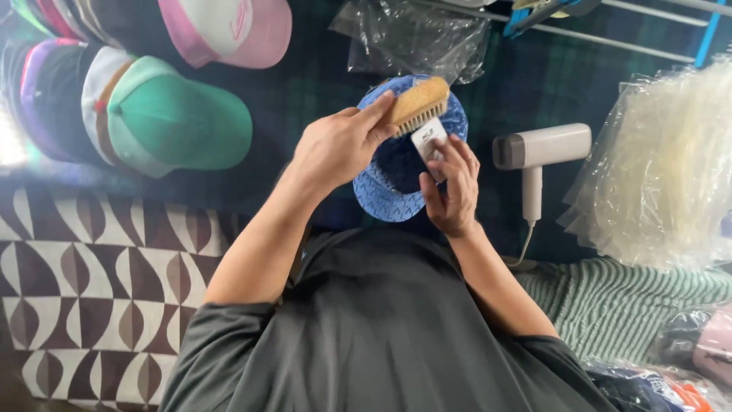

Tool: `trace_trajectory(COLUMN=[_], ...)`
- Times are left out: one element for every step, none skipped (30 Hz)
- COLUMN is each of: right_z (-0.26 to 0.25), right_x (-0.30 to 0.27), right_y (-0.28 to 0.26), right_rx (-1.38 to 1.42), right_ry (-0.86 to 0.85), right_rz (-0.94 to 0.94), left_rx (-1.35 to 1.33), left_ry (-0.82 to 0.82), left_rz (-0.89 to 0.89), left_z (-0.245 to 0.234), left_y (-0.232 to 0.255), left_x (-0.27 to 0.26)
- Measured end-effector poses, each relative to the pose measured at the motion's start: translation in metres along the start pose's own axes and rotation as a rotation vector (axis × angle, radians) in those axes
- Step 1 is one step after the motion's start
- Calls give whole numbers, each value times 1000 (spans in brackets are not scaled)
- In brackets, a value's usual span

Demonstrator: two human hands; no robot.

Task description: A person is cleaning a blue baseball cap by brushing it with a wooden brush and then using a handheld steamer to smooth out the fabric.

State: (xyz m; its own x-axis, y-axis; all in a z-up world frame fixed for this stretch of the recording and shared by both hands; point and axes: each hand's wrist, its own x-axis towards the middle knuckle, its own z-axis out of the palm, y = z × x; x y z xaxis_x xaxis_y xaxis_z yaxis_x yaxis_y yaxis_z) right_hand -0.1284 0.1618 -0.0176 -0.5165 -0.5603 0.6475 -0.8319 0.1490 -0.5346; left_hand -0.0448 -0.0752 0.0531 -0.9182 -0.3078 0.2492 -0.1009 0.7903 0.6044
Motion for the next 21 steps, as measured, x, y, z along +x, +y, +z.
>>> trace_trajectory(right_z=[-2, -3, -1, -3, -5, -9, -13, -7, 1, -2, -5, -10, -16, -10, -3, -5, -7, -10, -12, -9, -4], right_x=[0, 3, 6, 5, 4, 1, -2, 4, 9, 7, 4, 1, -1, 8, 10, 7, 4, 3, 2, 6, 7], right_y=[-1, 1, 3, 2, 1, 0, -1, 4, 4, 1, -2, -4, -6, 0, -1, -2, -2, -3, -5, -2, 1], right_rx=[9, 9, 10, 1, -7, 0, -12, -25, -18, -24, -31, -17, -30, -48, -41, -23, -5, -2, 0, -4, -7], right_ry=[2, 16, 21, 23, 26, 13, 7, 27, 40, 35, 30, 10, -8, 8, 21, 25, 29, 22, 9, 8, 13], right_rz=[-7, -18, -23, -17, -11, -7, -12, -34, -47, -20, 8, 16, 7, -23, -35, -19, -4, 6, 18, 22, 22], left_rx=[-37, -75, -72, 59, 194, 190, 134, 94, 106, -43, -192, -194, -220, -231, -219, -48, 130, 128, 62, 0, 1], left_ry=[-152, -302, -296, -352, -405, -409, -366, -304, -289, -248, -208, -212, -197, -165, -152, -288, -420, -429, -382, -325, -325], left_rz=[-146, -275, -272, -414, -554, -569, -570, -551, -546, -463, -380, -405, -420, -403, -396, -500, -600, -608, -623, -624, -619], left_z=[7, 16, 21, 31, 40, 38, 36, 28, 10, 1, -8, 14, 35, 51, 53, 64, 76, 56, 37, 17, 0], left_y=[-9, -19, -46, -72, -98, -94, -91, -95, -78, -54, -31, -46, -61, -85, -104, -119, -134, -114, -95, -81, -58], left_x=[-1, 3, -1, -6, -11, -15, -20, -11, -5, -3, -2, -11, -21, -13, -32, -48, -64, -55, -45, -26, -7])
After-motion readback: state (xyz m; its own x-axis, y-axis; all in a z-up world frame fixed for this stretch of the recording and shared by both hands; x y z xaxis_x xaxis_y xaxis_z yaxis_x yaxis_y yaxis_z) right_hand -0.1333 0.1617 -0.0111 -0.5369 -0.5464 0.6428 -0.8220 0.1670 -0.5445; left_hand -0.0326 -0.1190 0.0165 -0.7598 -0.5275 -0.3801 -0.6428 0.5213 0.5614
